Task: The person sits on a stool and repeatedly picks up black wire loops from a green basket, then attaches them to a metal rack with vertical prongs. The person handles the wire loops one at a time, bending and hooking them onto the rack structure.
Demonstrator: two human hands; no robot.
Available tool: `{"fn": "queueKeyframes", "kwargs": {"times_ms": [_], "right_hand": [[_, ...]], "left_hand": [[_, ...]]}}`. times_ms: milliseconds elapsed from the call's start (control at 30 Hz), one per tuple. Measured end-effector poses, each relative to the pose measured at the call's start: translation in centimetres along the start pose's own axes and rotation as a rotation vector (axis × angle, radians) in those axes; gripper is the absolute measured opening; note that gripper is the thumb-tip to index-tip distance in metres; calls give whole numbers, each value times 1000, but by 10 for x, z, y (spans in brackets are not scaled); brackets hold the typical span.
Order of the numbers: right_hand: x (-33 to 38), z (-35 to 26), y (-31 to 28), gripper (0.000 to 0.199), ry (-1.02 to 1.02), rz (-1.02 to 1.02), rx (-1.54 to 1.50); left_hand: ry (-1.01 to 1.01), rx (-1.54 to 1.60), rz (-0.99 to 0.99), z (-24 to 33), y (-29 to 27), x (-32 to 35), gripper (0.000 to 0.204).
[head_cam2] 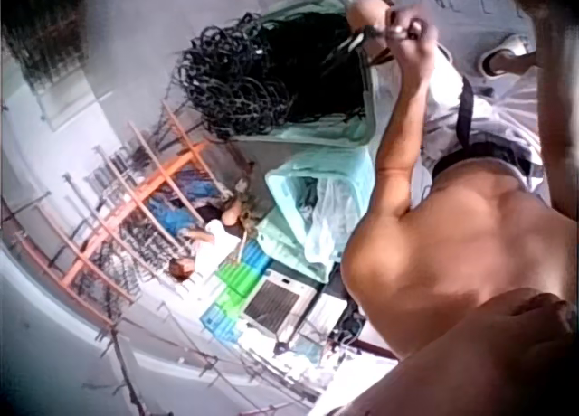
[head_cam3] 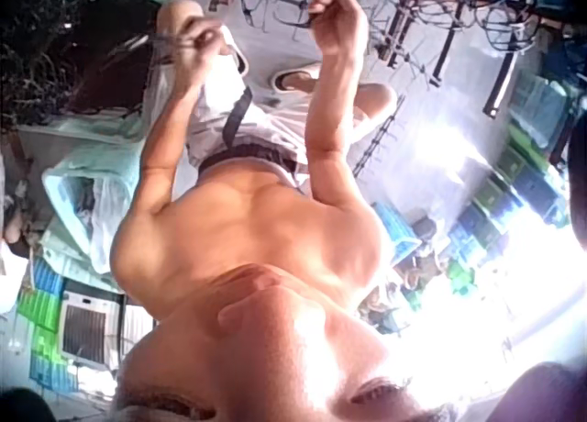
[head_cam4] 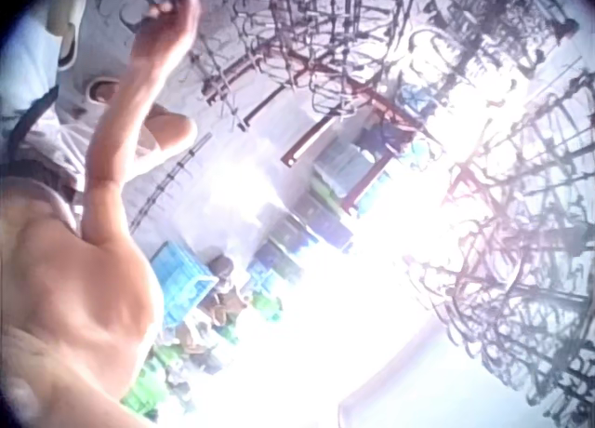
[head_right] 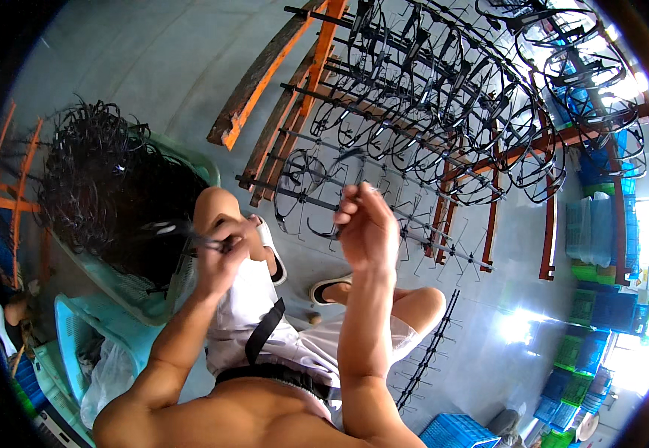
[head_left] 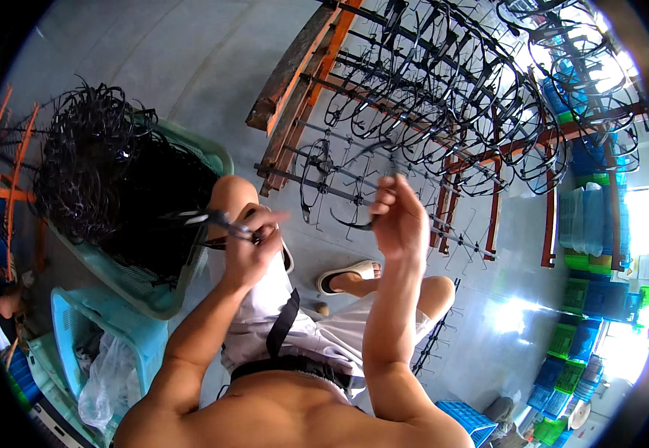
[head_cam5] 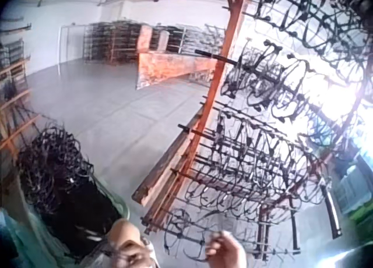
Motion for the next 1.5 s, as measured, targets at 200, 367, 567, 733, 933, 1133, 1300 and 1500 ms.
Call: {"fn": "queueKeyframes", "kwargs": {"times_ms": [200,367,567,733,933,1133,1300,1500], "right_hand": [[-56,59,-53,14,35,184,267],[-51,57,-72,19,-69,259,345],[-41,55,-63,19,-106,222,399],[-36,57,-55,19,-140,178,473],[-40,67,-56,18,111,163,385],[-39,59,-62,18,-58,165,333],[-35,60,-61,16,-110,154,389],[-26,57,-58,14,164,191,444]], "left_hand": [[-28,-382,162,-41,48,-26,46],[-98,-441,173,-40,52,-18,28],[-176,-419,112,-45,48,-21,25],[-157,-374,100,-42,49,-23,21],[3,-492,147,-35,49,-21,21],[-36,-524,153,-37,49,-16,23],[-45,-510,159,-36,51,-18,22],[47,-569,191,-27,54,-20,23]]}}
Point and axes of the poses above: each hand's wrist, its own x-axis away from the middle knuckle, its own y-axis out of the palm, z = x × y, the point moved 7 cm from there along -x, towards the middle knuckle, and after that the axes turned 2 degrees about -y, right-handed, at the moved point
